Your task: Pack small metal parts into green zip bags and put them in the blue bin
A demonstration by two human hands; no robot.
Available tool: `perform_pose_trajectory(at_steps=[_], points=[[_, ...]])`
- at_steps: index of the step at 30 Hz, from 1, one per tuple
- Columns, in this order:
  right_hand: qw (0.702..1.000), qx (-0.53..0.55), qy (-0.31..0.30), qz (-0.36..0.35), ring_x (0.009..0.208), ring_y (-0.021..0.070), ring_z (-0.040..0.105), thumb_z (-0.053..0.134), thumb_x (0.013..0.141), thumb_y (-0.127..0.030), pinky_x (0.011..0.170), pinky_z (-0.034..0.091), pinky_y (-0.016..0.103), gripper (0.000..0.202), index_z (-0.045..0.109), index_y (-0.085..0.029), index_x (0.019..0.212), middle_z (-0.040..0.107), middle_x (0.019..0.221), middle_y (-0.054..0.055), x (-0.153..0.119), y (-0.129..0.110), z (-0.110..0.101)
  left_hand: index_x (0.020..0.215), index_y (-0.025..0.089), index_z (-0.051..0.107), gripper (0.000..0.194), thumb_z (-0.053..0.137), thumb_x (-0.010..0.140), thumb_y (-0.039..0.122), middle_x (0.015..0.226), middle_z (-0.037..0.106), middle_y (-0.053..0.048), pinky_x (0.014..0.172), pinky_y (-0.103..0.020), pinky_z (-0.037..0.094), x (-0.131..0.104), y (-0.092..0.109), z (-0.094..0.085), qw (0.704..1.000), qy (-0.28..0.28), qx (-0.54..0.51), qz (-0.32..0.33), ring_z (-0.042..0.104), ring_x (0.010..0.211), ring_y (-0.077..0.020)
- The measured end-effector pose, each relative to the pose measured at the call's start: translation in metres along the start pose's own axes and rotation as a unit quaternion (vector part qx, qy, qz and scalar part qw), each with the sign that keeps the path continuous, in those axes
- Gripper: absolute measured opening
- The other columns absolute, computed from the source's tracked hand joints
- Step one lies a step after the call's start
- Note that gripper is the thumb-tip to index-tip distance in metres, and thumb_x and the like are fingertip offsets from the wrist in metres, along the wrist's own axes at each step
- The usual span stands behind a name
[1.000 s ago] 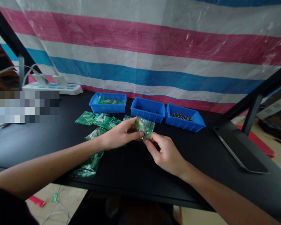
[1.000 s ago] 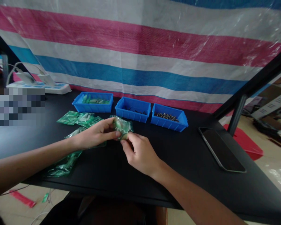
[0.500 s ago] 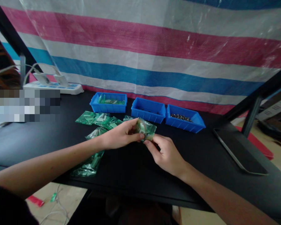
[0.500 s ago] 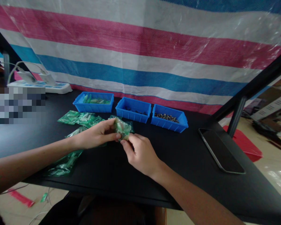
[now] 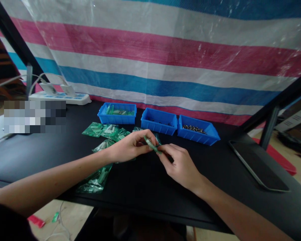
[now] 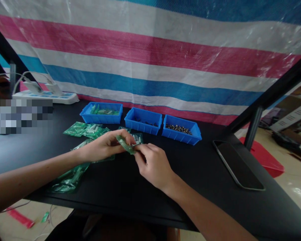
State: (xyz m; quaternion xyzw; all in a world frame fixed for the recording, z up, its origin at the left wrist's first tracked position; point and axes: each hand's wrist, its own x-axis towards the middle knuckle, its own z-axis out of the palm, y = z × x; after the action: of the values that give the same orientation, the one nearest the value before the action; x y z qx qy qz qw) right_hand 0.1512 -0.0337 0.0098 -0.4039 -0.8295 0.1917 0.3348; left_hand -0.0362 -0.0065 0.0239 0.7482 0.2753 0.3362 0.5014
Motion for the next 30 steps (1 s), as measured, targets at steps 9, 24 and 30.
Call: perform_pose_trajectory(at_steps=[9,24,30], points=[[0.948,0.264,-0.101,0.146,0.06,0.0117,0.05,0.048,0.083,-0.026,0.059,0.039,0.025,0.022,0.056,-0.015,0.065,0.054,0.061,0.0,0.009,0.001,-0.005,0.075,0.016,0.052,0.005,0.054,0.08,0.017,0.101,0.051,-0.008,0.08,-0.028,0.044,-0.001,0.003,-0.002,0.995,0.03,0.066,0.065,0.052,0.098,-0.0184],[0.954,0.258,-0.019,0.154,0.057,0.0112,0.048,0.046,0.085,-0.029,0.058,0.037,0.025,0.028,0.053,-0.016,0.061,0.053,0.057,-0.001,0.008,0.008,-0.003,0.09,0.016,0.059,0.013,0.057,0.077,0.02,0.09,0.064,-0.004,0.074,-0.026,0.046,0.004,0.003,-0.008,0.993,0.054,-0.074,-0.068,0.06,0.083,-0.0153],[0.963,0.214,0.033,0.158,0.054,0.0103,0.045,0.047,0.084,-0.03,0.054,0.035,0.024,0.027,0.053,-0.016,0.063,0.051,0.056,-0.002,0.009,0.014,-0.003,0.106,0.015,0.056,0.035,0.05,0.082,0.041,0.086,0.065,-0.007,0.061,-0.024,0.046,0.005,-0.001,-0.008,0.951,0.103,-0.23,-0.179,0.059,0.064,-0.0121]])
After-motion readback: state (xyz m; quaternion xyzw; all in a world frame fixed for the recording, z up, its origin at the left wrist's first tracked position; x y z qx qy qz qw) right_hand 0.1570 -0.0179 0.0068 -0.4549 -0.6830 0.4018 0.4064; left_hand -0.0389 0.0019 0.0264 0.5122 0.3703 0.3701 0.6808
